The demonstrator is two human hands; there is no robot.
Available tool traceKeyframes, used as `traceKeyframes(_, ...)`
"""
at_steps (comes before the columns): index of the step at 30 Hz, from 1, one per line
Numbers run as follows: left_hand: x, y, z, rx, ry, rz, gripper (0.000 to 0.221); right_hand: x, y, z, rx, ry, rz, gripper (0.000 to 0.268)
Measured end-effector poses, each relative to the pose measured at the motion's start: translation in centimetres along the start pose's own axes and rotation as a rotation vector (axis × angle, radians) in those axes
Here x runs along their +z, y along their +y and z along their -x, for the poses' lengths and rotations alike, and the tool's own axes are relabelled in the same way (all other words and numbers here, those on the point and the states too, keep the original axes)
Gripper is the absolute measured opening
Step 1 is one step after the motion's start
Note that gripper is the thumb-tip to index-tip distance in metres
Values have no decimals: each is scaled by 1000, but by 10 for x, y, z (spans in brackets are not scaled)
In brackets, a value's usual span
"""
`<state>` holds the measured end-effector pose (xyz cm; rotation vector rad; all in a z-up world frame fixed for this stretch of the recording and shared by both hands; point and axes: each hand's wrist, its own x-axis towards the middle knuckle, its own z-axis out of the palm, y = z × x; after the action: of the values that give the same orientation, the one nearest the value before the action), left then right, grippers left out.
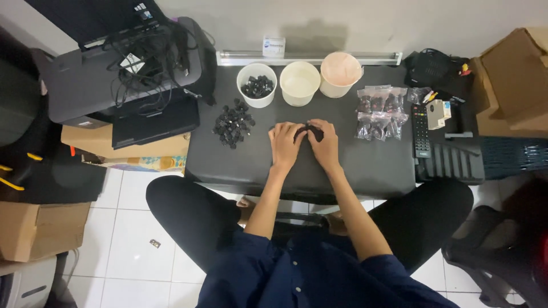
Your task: Sorting small black electronic components and placing them into plastic bags and containers on a desk.
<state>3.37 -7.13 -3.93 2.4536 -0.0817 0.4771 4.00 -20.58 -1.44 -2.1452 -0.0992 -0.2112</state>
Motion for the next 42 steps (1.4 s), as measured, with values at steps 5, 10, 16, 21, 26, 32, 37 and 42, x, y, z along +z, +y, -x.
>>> traceKeyframes(5, -8, 3, -1, -12, -62, -23, 26, 0, 3, 2, -49, 9, 5, 28)
traceKeyframes(10, -9, 2, 0, -4, -103, -36, 28, 5, 15, 3, -51, 13, 21, 29)
traceKeyframes(16, -17, 6, 2, -85, -94, -4, 23, 7, 23, 3, -68, 64, 53, 25)
traceKeyframes(21, -21, 9, 2, -137, 44, 113, 19, 11, 29, 1, -99, 76, 60, 23)
traceKeyframes(26, -45, -16, -5, -138, 149, -1, 31, 10, 17, 0, -175, 82, 123, 15)
traceKeyframes(32, -84, -63, 2, -136, 339, -193, 17, 21, 2, -5, -561, 228, 412, 16)
traceKeyframes(37, -97, -77, 11, -146, 296, -277, 29, 83, -12, -14, -870, 127, 399, 24)
traceKeyframes(42, -83, -88, 14, -147, 275, -310, 24, 120, -38, -21, -787, -155, 435, 36)
